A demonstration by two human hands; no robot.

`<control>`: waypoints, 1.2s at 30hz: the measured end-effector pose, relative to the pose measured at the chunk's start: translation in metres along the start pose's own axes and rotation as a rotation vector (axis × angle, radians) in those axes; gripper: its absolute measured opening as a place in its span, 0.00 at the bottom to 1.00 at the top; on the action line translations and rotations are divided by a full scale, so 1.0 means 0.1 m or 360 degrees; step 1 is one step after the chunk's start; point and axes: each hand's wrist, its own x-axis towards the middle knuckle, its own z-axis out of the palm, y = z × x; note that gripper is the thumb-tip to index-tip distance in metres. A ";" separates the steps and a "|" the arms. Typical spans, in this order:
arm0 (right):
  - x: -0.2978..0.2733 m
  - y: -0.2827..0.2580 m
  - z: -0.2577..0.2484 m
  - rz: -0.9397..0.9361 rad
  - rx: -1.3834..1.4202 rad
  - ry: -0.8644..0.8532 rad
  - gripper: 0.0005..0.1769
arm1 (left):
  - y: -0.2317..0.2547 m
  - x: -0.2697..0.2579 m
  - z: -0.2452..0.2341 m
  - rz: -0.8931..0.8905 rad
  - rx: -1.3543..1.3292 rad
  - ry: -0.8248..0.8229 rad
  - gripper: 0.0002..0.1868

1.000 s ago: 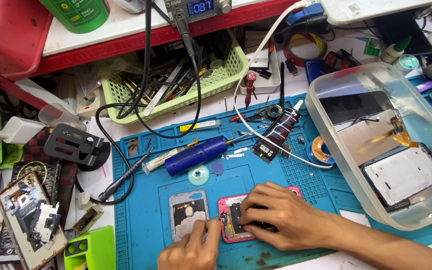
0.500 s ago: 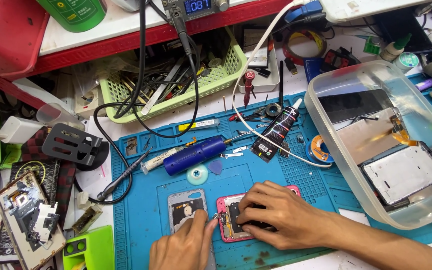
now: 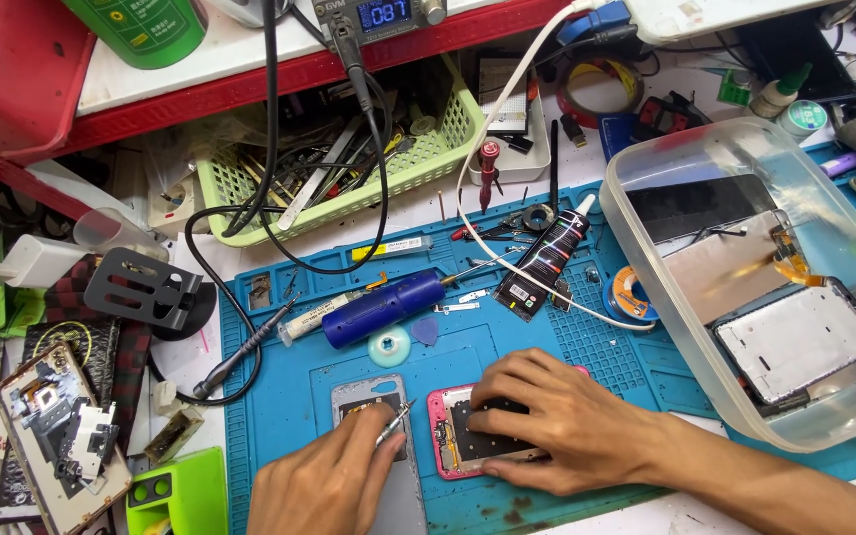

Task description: The person works on a disassembled pink smartphone placed on a blue cutting mat. Using a small metal tool, they carefully pry and lift a black internal component from the phone's frame. The workspace is cluttered with various tools, including a soldering iron and glue, and other electronic parts.

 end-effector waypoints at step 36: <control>-0.06 -0.01 -0.16 0.0031 -0.0356 0.0000 0.33 | -0.02 -0.01 0.08 0.0441 -0.0165 0.0016 0.08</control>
